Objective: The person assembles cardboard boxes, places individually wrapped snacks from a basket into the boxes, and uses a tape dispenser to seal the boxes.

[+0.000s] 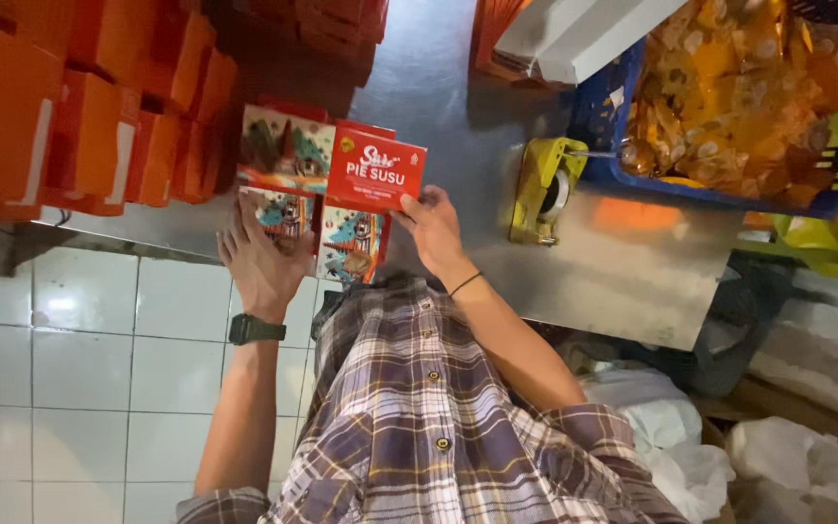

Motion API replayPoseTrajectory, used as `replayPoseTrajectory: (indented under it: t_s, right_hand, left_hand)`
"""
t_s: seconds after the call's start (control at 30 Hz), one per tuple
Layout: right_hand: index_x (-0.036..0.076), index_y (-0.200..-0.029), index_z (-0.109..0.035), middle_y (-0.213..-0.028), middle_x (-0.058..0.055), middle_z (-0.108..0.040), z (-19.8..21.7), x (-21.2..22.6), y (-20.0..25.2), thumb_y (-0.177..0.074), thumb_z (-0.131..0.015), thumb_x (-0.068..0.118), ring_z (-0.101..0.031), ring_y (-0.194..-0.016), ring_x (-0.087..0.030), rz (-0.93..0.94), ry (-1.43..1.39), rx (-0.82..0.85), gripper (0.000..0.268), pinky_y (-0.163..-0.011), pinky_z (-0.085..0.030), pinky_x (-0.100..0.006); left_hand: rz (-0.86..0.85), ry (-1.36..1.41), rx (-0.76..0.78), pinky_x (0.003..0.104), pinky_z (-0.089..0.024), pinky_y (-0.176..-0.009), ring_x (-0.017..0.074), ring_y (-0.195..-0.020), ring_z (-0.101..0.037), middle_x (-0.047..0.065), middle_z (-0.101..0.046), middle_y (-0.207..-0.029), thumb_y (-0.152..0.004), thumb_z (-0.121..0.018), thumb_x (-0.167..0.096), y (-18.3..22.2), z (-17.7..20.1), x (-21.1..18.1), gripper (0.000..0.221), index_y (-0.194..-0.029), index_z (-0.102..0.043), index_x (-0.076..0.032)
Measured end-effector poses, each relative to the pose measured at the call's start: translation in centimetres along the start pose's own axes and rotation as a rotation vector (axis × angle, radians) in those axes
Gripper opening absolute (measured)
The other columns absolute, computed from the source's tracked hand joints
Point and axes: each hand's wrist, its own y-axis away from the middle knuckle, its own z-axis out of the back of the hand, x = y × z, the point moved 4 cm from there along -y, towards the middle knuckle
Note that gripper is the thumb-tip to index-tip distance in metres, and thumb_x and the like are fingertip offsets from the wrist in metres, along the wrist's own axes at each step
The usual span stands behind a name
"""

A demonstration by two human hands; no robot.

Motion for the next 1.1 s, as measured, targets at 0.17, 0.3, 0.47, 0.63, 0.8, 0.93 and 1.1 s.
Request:
replayPoseTrajectory:
  t_s: [0.17,0.3,0.47,0.63,0.8,0.93,1.1]
  right_hand:
    - [0.015,-0.120,-0.051,-0.100,-0.002,-0.064,-0.1,0.0,-0.7,-0.090,-0.082,0.014,-0.070,-0.085,-0.016,-0.001,0.206,-0.025,0.043,-0.075,-0.063,-0.027]
    - [0.015,-0.122,-0.051,-0.106,0.001,-0.063,0.2,0.2,-0.8,-0.088,-0.086,0.021,-0.068,-0.091,-0.013,-0.010,0.265,0.019,0.049,-0.075,-0.060,-0.024]
    - [0.013,-0.127,-0.048,-0.108,-0.007,-0.064,0.3,0.2,-0.7,-0.094,-0.080,0.020,-0.071,-0.096,-0.021,-0.012,0.203,0.100,0.046,-0.082,-0.061,-0.031]
    - [0.010,-0.129,-0.048,-0.105,-0.007,-0.064,0.0,0.6,-0.6,-0.095,-0.079,0.027,-0.070,-0.094,-0.020,0.027,0.264,0.097,0.049,-0.084,-0.059,-0.032]
    - [0.008,-0.139,-0.051,-0.132,-0.023,-0.056,2.8,0.4,-0.3,-0.096,-0.064,0.067,-0.054,-0.129,-0.038,-0.063,0.506,-0.042,0.074,-0.108,-0.043,-0.057]
    - [0.009,-0.125,-0.061,-0.105,-0.012,-0.072,9.2,-0.8,-1.6,-0.100,-0.067,0.041,-0.077,-0.089,-0.026,-0.179,0.536,-0.134,0.041,-0.072,-0.062,-0.040]
    - [0.010,-0.121,-0.069,-0.096,-0.019,-0.075,16.7,-2.0,-0.7,-0.095,-0.071,0.030,-0.078,-0.077,-0.030,-0.327,0.587,-0.272,0.033,-0.065,-0.065,-0.047]
  left_hand:
    - [-0.017,-0.037,0.060,0.065,-0.034,-0.111,0.0550,-0.130,-0.050,0.037,-0.044,-0.147,-0.079,-0.084,-0.050,-0.4,-0.1,0.6,0.113,-0.160,-0.025,0.004]
    - [-0.044,-0.072,0.043,0.061,-0.044,-0.100,0.0523,-0.117,-0.059,0.034,-0.052,-0.137,-0.076,-0.085,-0.052,-0.6,0.5,0.1,0.117,-0.161,-0.025,0.003]
    - [-0.020,-0.034,0.064,0.062,-0.041,-0.105,0.0522,-0.127,-0.053,0.033,-0.043,-0.149,-0.081,-0.084,-0.045,-0.3,-0.5,1.1,0.111,-0.162,-0.023,0.000]
    - [-0.023,-0.022,0.008,0.070,-0.031,-0.110,0.0585,-0.134,-0.043,0.036,-0.039,-0.150,-0.081,-0.087,-0.039,0.1,0.1,-2.0,0.109,-0.162,-0.024,-0.002]
    - [-0.331,-0.044,0.153,0.068,-0.025,-0.116,0.0457,-0.151,-0.027,0.022,-0.025,-0.163,-0.093,-0.067,-0.054,3.4,-5.6,-6.2,0.074,-0.153,-0.044,-0.017]
    - [-0.501,-0.221,0.023,0.062,-0.028,-0.118,0.0481,-0.149,-0.034,0.029,-0.033,-0.160,-0.082,-0.072,-0.054,3.8,-7.1,-6.6,0.085,-0.154,-0.047,-0.016]
    - [-0.545,-0.199,-0.030,0.060,-0.034,-0.116,0.0461,-0.145,-0.043,0.026,-0.041,-0.158,-0.077,-0.075,-0.045,3.0,-6.8,-6.1,0.077,-0.147,-0.056,-0.019]
